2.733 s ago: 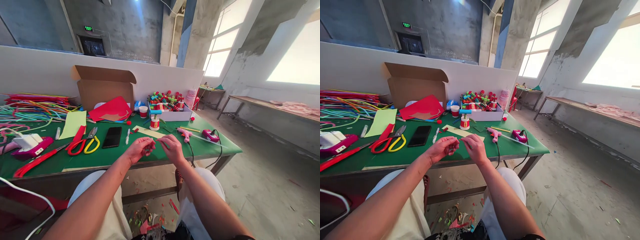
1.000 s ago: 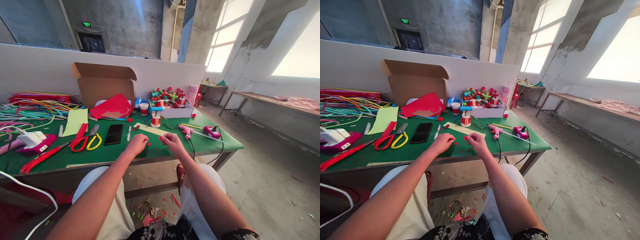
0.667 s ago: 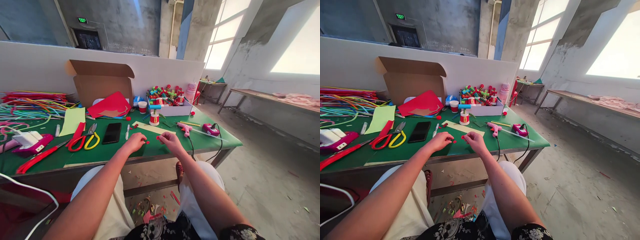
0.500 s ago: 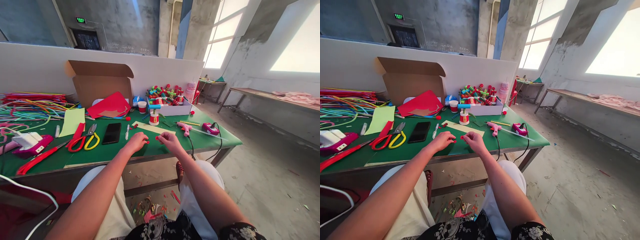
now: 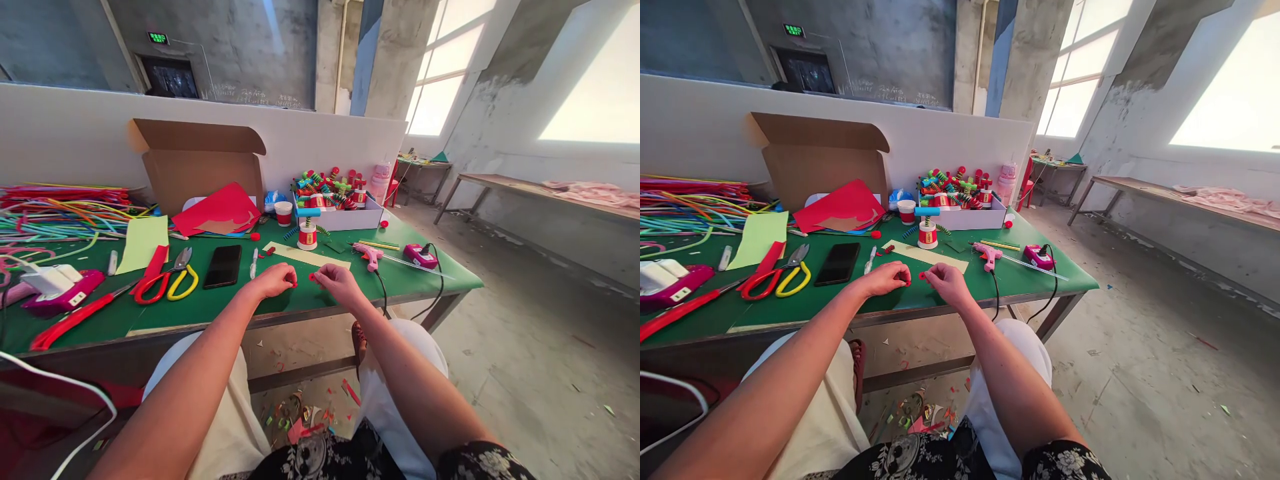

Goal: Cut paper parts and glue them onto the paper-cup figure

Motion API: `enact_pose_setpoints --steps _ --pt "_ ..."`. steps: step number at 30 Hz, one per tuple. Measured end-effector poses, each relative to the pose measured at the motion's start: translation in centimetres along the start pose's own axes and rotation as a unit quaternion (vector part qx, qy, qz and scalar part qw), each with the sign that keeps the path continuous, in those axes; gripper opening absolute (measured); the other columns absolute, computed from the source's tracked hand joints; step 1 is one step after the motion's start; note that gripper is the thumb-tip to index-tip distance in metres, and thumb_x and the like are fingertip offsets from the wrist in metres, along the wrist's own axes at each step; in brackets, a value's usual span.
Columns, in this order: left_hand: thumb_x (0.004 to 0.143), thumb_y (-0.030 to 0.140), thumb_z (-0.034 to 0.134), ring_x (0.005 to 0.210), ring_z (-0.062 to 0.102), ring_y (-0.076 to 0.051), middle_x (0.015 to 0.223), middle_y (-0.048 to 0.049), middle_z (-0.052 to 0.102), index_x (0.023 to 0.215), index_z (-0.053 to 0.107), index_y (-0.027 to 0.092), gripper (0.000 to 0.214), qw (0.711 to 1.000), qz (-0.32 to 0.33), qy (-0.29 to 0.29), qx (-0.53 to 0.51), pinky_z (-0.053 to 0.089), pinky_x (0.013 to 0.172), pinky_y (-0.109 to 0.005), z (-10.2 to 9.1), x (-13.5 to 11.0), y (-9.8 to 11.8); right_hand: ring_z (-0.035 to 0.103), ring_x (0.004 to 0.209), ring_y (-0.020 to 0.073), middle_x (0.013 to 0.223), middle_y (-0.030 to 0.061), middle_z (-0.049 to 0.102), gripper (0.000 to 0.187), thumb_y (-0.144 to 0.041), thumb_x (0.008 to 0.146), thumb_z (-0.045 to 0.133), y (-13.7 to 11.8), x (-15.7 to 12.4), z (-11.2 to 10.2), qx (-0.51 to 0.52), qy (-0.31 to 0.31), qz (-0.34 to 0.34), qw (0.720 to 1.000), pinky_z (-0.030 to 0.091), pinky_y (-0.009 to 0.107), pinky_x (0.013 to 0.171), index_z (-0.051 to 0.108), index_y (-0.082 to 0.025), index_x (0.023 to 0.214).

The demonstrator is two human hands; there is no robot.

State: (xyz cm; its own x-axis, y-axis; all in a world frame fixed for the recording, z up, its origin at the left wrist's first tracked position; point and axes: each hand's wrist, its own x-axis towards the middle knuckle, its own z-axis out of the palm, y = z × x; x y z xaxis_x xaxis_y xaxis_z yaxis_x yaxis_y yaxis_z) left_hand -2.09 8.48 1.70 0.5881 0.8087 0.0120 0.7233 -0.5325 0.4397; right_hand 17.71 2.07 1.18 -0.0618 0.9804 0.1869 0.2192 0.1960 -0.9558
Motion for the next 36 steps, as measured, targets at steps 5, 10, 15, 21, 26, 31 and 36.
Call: enact_pose_setpoints --steps 5,10,15,21,26,31,36 --pt "0.072 0.015 0.056 0.077 0.062 -0.016 0.090 -0.0039 0.064 0.080 0.067 0.020 0.013 1.000 -0.004 0.000 -0.002 0.049 0.070 -0.025 0.0 -0.4 0.2 0.050 0.056 0.0121 0.060 -0.0023 0.060 0.027 -0.046 0.072 0.064 0.1 0.0 0.0 -0.008 -0.003 0.005 1.000 0.037 0.025 0.055 0.059 -0.020 0.067" --pt "0.075 0.018 0.058 0.079 0.062 -0.017 0.090 -0.0046 0.065 0.079 0.066 0.019 0.009 0.999 -0.029 0.027 0.015 0.048 0.071 -0.026 0.4 -0.4 0.4 0.050 0.057 0.0126 0.063 -0.0019 0.060 0.025 -0.045 0.072 0.063 0.0 0.0 0.0 -0.006 -0.006 0.005 1.000 0.038 0.026 0.057 0.059 -0.020 0.068" --pt "0.075 0.019 0.061 0.078 0.062 -0.017 0.087 -0.0034 0.065 0.079 0.064 0.020 0.005 0.999 -0.036 0.034 0.019 0.048 0.071 -0.025 0.6 -0.3 0.4 0.048 0.056 0.0127 0.061 -0.0018 0.059 0.026 -0.046 0.073 0.062 0.3 0.1 0.1 -0.020 -0.007 0.000 1.000 0.036 0.026 0.055 0.059 -0.020 0.068" --pt "0.074 0.022 0.063 0.078 0.063 -0.016 0.090 -0.0038 0.066 0.084 0.064 0.020 0.011 0.998 -0.050 0.046 0.013 0.049 0.070 -0.025 0.5 -0.6 0.2 0.049 0.056 0.0121 0.060 -0.0022 0.059 0.025 -0.044 0.074 0.062 0.1 0.0 -0.1 -0.018 -0.005 -0.001 1.000 0.037 0.025 0.056 0.059 -0.020 0.068" --pt "0.072 0.017 0.062 0.075 0.063 -0.017 0.086 -0.0041 0.065 0.073 0.065 0.019 0.004 0.997 -0.055 0.052 0.009 0.049 0.068 -0.025 0.8 -0.4 0.5 0.049 0.055 0.0118 0.060 -0.0023 0.060 0.025 -0.044 0.075 0.063 0.2 0.0 0.0 -0.026 -0.005 -0.006 1.000 0.037 0.025 0.054 0.060 -0.020 0.069" --pt "0.067 0.009 0.057 0.075 0.063 -0.016 0.080 -0.0027 0.066 0.068 0.063 0.020 0.012 0.997 -0.046 0.059 0.006 0.047 0.067 -0.024 0.6 -0.7 1.2 0.049 0.054 0.0111 0.059 -0.0028 0.060 0.027 -0.045 0.072 0.066 0.2 0.0 0.2 -0.017 0.000 0.005 1.000 0.038 0.025 0.054 0.060 -0.020 0.067" --pt "0.072 0.019 0.056 0.069 0.062 -0.016 0.072 0.0000 0.068 0.075 0.062 0.020 0.007 0.989 -0.025 0.103 -0.100 0.045 0.062 -0.025 0.1 -1.8 2.5 0.051 0.057 0.0096 0.070 -0.0001 0.065 0.036 -0.052 0.063 0.075 -0.5 -0.1 0.1 0.125 -0.013 0.065 0.990 0.044 0.025 0.058 0.063 -0.019 0.067"
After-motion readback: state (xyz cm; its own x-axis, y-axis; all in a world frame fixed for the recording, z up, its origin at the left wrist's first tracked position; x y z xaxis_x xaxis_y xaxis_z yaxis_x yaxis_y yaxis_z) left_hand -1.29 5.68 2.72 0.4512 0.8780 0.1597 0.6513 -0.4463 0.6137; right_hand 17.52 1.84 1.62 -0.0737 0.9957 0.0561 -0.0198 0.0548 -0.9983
